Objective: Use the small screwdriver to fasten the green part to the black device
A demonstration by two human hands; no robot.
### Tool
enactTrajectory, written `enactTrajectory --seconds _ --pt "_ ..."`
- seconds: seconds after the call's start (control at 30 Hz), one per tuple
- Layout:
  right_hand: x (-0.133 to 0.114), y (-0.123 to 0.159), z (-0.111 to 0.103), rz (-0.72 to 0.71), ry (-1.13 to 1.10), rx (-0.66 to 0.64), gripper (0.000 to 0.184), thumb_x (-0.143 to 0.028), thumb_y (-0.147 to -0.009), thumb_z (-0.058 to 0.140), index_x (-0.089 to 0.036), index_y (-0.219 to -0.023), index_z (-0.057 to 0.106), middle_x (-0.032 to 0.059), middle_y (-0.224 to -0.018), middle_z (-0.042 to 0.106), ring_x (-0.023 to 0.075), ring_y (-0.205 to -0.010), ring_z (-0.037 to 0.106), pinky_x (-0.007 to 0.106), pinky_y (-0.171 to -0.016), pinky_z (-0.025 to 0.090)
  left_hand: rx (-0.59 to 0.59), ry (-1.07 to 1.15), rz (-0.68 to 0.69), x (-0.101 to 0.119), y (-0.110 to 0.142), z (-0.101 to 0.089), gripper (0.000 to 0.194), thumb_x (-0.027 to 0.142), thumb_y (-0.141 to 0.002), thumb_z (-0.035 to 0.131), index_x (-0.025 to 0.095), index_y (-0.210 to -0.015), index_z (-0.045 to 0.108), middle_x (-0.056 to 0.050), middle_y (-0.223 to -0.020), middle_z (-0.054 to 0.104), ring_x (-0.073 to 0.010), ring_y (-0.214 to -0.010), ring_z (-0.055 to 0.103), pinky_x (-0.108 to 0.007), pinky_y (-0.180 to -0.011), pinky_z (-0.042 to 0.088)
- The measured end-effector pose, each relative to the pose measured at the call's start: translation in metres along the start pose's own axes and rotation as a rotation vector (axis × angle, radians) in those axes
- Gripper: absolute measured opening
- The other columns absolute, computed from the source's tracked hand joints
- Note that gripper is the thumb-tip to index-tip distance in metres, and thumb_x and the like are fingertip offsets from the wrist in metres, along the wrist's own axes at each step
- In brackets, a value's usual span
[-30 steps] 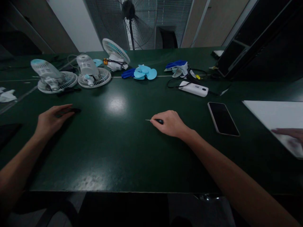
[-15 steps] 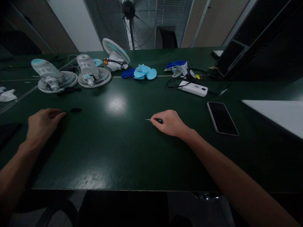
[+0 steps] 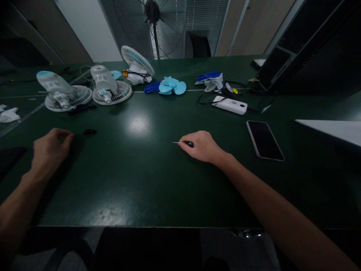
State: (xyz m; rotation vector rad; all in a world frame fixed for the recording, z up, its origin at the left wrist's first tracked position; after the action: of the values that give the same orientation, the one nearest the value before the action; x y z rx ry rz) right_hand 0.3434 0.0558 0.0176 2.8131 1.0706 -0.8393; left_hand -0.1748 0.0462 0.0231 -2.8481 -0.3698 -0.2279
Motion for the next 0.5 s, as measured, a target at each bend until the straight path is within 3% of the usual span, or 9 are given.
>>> enactTrajectory --seconds 0.17,0.33,0.5 --pt "0.000 0.000 0.000 0.005 0.006 -0.003 0.030 -0.037 -0.103 0.054 -0.019 -0.108 0.077 0.0063 -0.103 0.077 0.0199 -0.085 0.070 0.034 -0.072 0.051 0.150 0.274 0.042 0.017 0.005 0.001 0.034 0.044 -0.091 0.067 0.019 -0.114 0.069 0.000 -0.105 0.072 -0.0188 -0.095 0.069 -0.031 -0.090 0.054" --pt "0.000 0.000 0.000 -0.002 -0.005 -0.004 0.030 -0.037 -0.103 0.054 -0.019 -0.111 0.077 0.0060 -0.102 0.077 0.0194 -0.084 0.070 0.033 -0.073 0.052 0.083 0.426 0.017 0.022 0.002 0.007 0.040 0.040 -0.087 0.073 0.017 -0.119 0.070 -0.002 -0.114 0.074 -0.0199 -0.101 0.070 -0.035 -0.097 0.054" --pt "0.000 0.000 0.000 0.003 -0.007 0.003 0.030 -0.037 -0.102 0.055 -0.019 -0.110 0.077 0.0056 -0.101 0.078 0.0196 -0.084 0.070 0.033 -0.073 0.052 0.060 0.426 0.142 0.019 -0.002 0.014 0.045 0.040 -0.090 0.068 0.017 -0.128 0.069 -0.005 -0.121 0.072 -0.0201 -0.104 0.069 -0.034 -0.099 0.053"
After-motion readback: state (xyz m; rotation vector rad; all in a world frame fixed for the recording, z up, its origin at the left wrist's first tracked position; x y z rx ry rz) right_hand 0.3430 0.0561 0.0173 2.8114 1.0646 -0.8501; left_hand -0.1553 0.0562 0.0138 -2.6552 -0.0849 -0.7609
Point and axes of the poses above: each hand's wrist, its own y-axis away from the middle knuckle, its own z-axis out of the palm, x = y × z, the point moved 2 cm from there along -y, towards the middle knuckle
